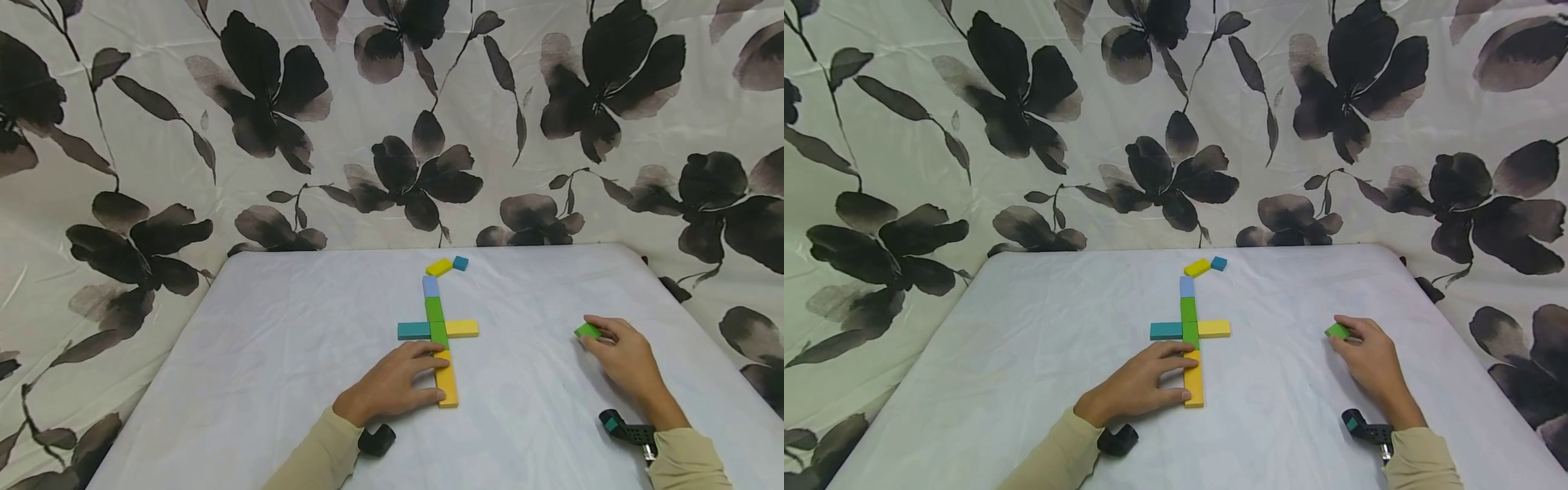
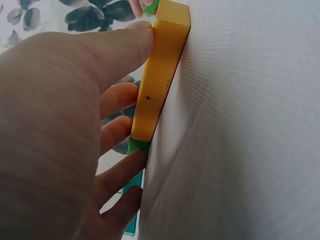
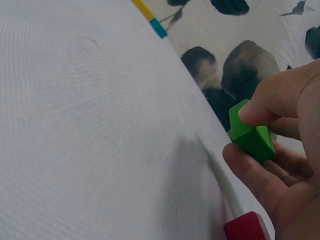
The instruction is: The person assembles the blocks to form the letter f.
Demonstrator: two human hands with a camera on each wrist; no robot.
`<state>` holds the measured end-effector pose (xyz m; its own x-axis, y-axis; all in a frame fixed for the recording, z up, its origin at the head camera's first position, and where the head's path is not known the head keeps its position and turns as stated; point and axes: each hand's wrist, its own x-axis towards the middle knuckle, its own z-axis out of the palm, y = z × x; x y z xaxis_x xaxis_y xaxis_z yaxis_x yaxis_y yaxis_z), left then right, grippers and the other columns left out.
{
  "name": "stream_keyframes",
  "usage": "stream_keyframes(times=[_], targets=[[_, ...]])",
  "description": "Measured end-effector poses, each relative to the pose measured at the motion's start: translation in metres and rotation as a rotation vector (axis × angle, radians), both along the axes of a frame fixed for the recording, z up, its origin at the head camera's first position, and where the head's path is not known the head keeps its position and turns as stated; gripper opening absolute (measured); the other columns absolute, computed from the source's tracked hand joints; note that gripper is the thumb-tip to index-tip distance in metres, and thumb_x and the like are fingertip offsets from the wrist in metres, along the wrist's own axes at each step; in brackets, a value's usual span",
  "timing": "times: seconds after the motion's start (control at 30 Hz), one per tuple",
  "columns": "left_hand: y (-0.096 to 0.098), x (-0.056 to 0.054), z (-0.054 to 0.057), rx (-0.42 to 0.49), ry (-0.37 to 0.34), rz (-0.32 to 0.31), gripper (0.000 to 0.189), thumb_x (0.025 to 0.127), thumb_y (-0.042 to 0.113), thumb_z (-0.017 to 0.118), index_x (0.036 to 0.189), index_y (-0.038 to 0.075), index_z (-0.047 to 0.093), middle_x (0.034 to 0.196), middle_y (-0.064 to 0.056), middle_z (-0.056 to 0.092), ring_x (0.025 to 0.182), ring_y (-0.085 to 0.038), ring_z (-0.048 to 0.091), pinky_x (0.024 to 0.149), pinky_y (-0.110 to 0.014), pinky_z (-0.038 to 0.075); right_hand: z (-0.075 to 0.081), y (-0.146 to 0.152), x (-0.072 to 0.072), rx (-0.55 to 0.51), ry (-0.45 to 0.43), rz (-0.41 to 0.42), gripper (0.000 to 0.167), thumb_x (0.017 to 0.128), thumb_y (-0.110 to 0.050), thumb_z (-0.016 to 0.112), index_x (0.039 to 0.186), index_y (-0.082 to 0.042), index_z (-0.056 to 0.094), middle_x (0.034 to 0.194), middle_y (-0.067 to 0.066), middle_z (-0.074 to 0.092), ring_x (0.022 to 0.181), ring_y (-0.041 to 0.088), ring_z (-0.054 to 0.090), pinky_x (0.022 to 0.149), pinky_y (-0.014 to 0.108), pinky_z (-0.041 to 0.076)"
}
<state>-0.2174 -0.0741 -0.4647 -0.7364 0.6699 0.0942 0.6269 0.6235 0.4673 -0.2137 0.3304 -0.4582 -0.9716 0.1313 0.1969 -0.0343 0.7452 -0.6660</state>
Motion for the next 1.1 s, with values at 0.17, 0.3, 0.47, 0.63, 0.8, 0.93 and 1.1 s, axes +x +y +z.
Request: stream_keyframes(times=[0.17, 0.3, 0.47, 0.63, 0.8, 0.93, 1.1], targets=[[-0.001, 0.0, 0.0, 0.006, 0.003, -0.008, 0.052, 0.093, 0.056, 0.065, 0.138, 0.029, 0.062, 0.149, 0.011, 0.045, 0.137, -0.012, 0.04, 0.113, -0.038, 0.036, 0.001, -0.002, 0.0, -0.017, -0.007, 0.012, 0.048, 0.096, -0.015, 0.064, 0.137, 0.007, 0.055, 0.135, 0.029, 0.048, 0.121, 0.048, 0.052, 0.094, 0.06, 0.047], [-0.002, 0.0, 0.0, 0.006, 0.007, -0.012, 0.052, 0.093, 0.055, 0.065, 0.138, 0.029, 0.063, 0.149, 0.011, 0.045, 0.137, -0.012, 0.04, 0.113, -0.038, 0.037, 0.0, -0.004, 0.001, -0.021, 0.004, 0.024, 0.047, 0.095, -0.011, 0.063, 0.137, 0.007, 0.054, 0.135, 0.029, 0.048, 0.122, 0.049, 0.052, 0.095, 0.06, 0.047], [-0.002, 0.0, -0.001, 0.0, -0.003, -0.006, 0.053, 0.093, 0.057, 0.064, 0.138, 0.03, 0.062, 0.149, 0.013, 0.044, 0.137, -0.011, 0.04, 0.113, -0.038, 0.037, 0.0, -0.007, 0.001, -0.013, 0.004, 0.037, 0.047, 0.096, -0.013, 0.063, 0.138, 0.006, 0.055, 0.135, 0.027, 0.052, 0.119, 0.045, 0.054, 0.094, 0.056, 0.049], [-0.001, 0.0, -0.001, -0.005, 0.002, -0.006, 0.054, 0.093, 0.057, 0.064, 0.139, 0.029, 0.062, 0.149, 0.012, 0.045, 0.137, -0.012, 0.04, 0.113, -0.039, 0.037, 0.0, -0.01, 0.0, -0.019, 0.005, 0.052, 0.047, 0.096, -0.014, 0.067, 0.137, 0.005, 0.057, 0.134, 0.026, 0.055, 0.118, 0.042, 0.056, 0.093, 0.05, 0.051], [-0.001, -0.001, 0.001, -0.001, 0.008, -0.007, 0.054, 0.093, 0.057, 0.064, 0.139, 0.029, 0.061, 0.149, 0.012, 0.045, 0.137, -0.012, 0.04, 0.113, -0.039, 0.036, 0.0, -0.013, -0.001, -0.027, -0.002, 0.06, 0.051, 0.096, -0.024, 0.069, 0.138, 0.003, 0.057, 0.131, 0.025, 0.057, 0.115, 0.042, 0.059, 0.08, 0.017, 0.05], [0.0, -0.001, 0.0, -0.004, 0.005, -0.008, 0.054, 0.093, 0.057, 0.064, 0.139, 0.029, 0.061, 0.149, 0.012, 0.045, 0.137, -0.012, 0.04, 0.113, -0.039, 0.037, 0.0, -0.015, -0.001, -0.049, -0.017, 0.07, 0.056, 0.096, -0.032, 0.07, 0.138, 0.002, 0.057, 0.129, 0.025, 0.059, 0.113, 0.041, 0.061, 0.072, 0.009, 0.043], [-0.001, 0.0, -0.001, -0.008, 0.016, -0.013, 0.054, 0.093, 0.057, 0.064, 0.139, 0.029, 0.062, 0.149, 0.011, 0.045, 0.137, -0.012, 0.04, 0.113, -0.039, 0.037, -0.001, -0.018, -0.002, -0.055, -0.034, 0.083, 0.059, 0.096, -0.037, 0.07, 0.14, 0.0, 0.056, 0.128, 0.024, 0.06, 0.113, 0.041, 0.062, 0.071, 0.017, 0.048]])
